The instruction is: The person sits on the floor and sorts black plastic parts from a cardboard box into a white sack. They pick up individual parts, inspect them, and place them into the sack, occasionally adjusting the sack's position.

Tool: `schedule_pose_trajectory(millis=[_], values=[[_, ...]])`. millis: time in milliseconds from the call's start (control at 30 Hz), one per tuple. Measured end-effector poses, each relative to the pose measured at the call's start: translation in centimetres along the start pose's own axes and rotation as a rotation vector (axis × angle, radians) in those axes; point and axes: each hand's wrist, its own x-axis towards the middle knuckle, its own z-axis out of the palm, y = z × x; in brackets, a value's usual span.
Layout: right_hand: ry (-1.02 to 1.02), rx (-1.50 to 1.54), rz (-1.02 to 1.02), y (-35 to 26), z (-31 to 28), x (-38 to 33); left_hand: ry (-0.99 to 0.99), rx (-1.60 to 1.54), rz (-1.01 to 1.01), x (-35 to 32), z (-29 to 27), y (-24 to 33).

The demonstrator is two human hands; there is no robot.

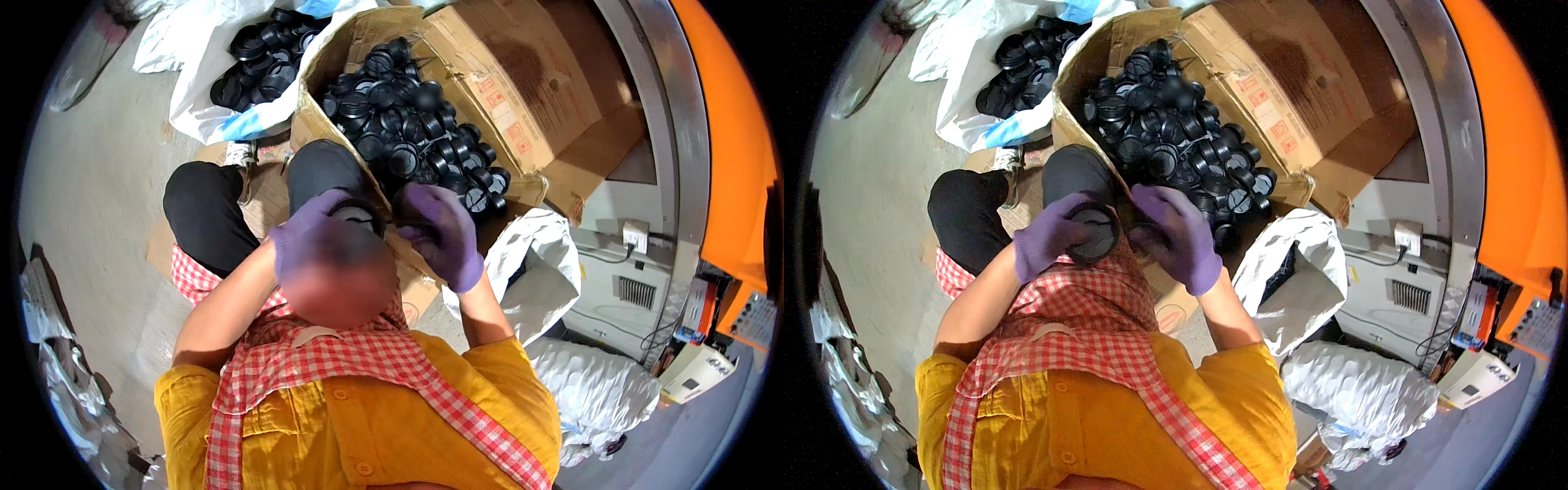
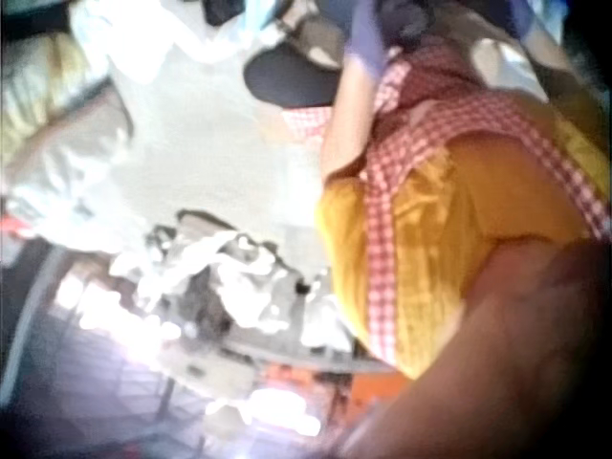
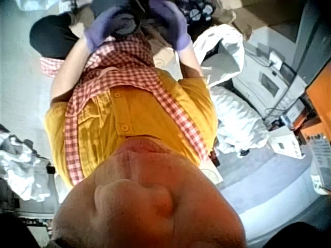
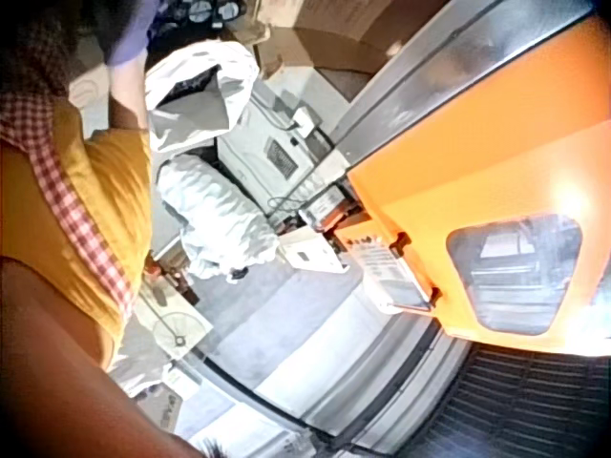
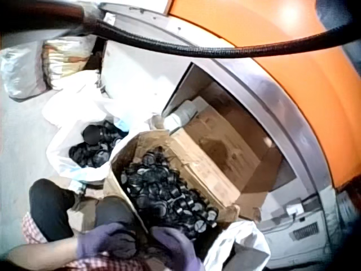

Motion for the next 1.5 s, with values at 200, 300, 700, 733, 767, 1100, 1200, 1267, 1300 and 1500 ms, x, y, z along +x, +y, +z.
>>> schedule_pose_trajectory(millis=[200,300,700,733,767,1100,1200,1267,1300,1500], values=[[-0.403,0.191,0.267,-1.2,2.3,-0.7,0.05,0.21,0.037,-4.1,1.5,1.3],[-0.708,0.3,0.056,0.6,3.6,-2.7,-0.226,1.087,0.377,-5.8,1.6,4.3],[-0.531,1.148,0.871,4.3,-2.0,-6.3,0.342,0.714,0.55,-13.0,-1.5,10.8],[-0.287,1.349,0.716,3.8,-0.5,-6.2,0.619,0.292,0.43,-12.6,0.2,10.8],[-0.033,1.525,0.545,3.3,1.2,-5.9,0.484,0.224,0.328,-11.2,0.3,10.4],[0.594,0.783,0.42,3.0,5.0,2.1,0.264,-0.221,0.257,-1.3,7.3,1.7],[0.659,-0.137,0.179,8.3,7.3,1.3,0.397,0.605,0.507,-0.8,6.3,2.9],[0.673,-0.283,0.52,13.1,8.2,1.0,0.416,0.911,0.543,-1.7,6.2,5.4],[0.657,-0.263,0.604,15.6,8.5,0.4,0.397,1.018,0.542,-1.8,5.9,6.6],[-0.055,-0.15,1.022,24.0,12.8,0.2,1.018,1.3,0.723,2.9,-5.7,11.5]])
